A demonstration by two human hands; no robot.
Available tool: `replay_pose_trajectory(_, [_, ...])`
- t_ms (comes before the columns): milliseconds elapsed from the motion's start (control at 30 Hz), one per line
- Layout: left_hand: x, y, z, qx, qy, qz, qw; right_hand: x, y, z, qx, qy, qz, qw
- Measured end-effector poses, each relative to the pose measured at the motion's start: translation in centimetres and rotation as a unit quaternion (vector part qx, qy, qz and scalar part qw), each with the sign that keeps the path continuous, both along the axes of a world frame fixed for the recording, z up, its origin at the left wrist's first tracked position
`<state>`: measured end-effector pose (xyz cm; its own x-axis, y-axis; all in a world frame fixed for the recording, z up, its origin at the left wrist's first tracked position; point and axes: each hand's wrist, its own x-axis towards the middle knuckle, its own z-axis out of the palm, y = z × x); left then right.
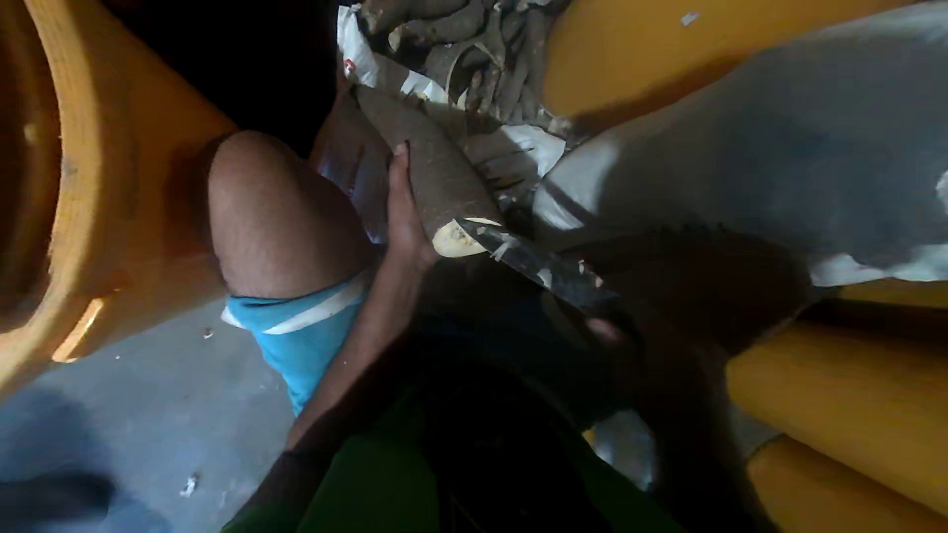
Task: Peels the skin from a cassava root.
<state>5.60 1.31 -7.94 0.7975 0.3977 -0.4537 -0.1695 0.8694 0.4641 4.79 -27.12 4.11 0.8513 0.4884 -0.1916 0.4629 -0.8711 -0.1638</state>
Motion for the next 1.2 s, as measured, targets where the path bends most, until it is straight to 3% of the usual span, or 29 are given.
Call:
replay_pose_trajectory(300, [0.4,1.0,-0.4,0.036,0.005,0.014,0.999,1.1,1.1,-2.8,0.071,-0.066,0.029,0.995])
replay_pose_trajectory(533, [0.4,0.2,-0.5,0.137,0.051,0.010,0.989,-0.4,3.9,-4.3,0.134,0.044,-0.019,0.990])
replay_pose_trajectory(567, [0.3,-0.1,-0.6,0.146,0.043,0.005,0.988,-0.7,4.1,-4.9,0.147,0.020,-0.014,0.989])
replay_pose_trajectory(867, [-1.1,-0.7,0.6,0.018,-0.025,-0.001,1.000,-1.3,2.5,-5.5,0.150,-0.124,0.063,0.979])
replay_pose_trajectory(1100, [-0.8,-0.9,0.4,0.022,-0.016,0.016,1.000,-2.6,2.8,-4.5,0.076,-0.134,0.063,0.986])
replay_pose_trajectory(1200, [-0.7,-0.8,0.1,0.049,0.013,0.005,0.999,-3.8,2.6,-5.0,0.112,-0.122,0.029,0.986])
